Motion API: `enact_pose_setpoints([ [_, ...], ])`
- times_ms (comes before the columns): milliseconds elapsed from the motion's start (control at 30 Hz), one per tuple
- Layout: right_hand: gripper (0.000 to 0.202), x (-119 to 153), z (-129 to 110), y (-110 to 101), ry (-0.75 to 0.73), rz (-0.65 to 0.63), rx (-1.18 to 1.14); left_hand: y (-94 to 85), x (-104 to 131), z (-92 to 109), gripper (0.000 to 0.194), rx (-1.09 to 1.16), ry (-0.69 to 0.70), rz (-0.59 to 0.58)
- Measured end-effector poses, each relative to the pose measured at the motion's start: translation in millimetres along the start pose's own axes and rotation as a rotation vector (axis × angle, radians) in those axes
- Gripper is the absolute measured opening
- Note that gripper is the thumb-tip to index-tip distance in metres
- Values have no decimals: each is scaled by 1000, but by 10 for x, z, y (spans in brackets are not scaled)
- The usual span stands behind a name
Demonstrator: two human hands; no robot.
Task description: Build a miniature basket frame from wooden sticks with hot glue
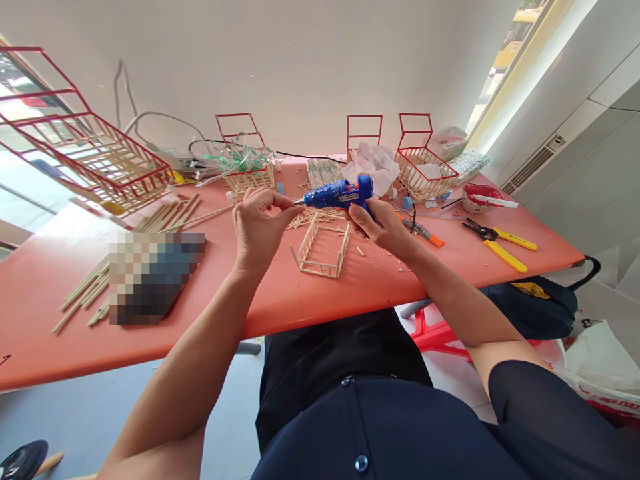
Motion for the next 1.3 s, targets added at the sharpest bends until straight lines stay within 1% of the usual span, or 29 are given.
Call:
enact_pose_setpoints([
  [233, 69, -7, -8, -12, -6, 8, 6, 2, 16, 19, 22, 8, 36, 1],
  [467, 69, -3, -16, -22, -15, 17, 24, -14, 4, 4, 23, 2, 12, 17],
  [667, 68, 1, -29, -4, -51, 6, 28, 10, 5, 20, 20, -66, 0, -28],
  [800, 68, 2, -32, -4, -45, 4, 23, 20, 14, 37, 19, -115, 3, -45],
  [1100, 69, -15, -16, -24, -39, 20, 58, -2, 11, 34, 18, -68, 22, -12],
  [1300, 68, -1, -41, -6, -73, 14, 48, 13, 3, 2, 20, -81, -13, -17],
])
Point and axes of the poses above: each hand's wrist, its own x-axis away from the middle knuckle, its own y-axis out of the palm, z = x × y, the point moved 8 cm from there along -x, towards the middle knuckle, and after that the axes turned 10 degrees about y, right-handed, at the moved point
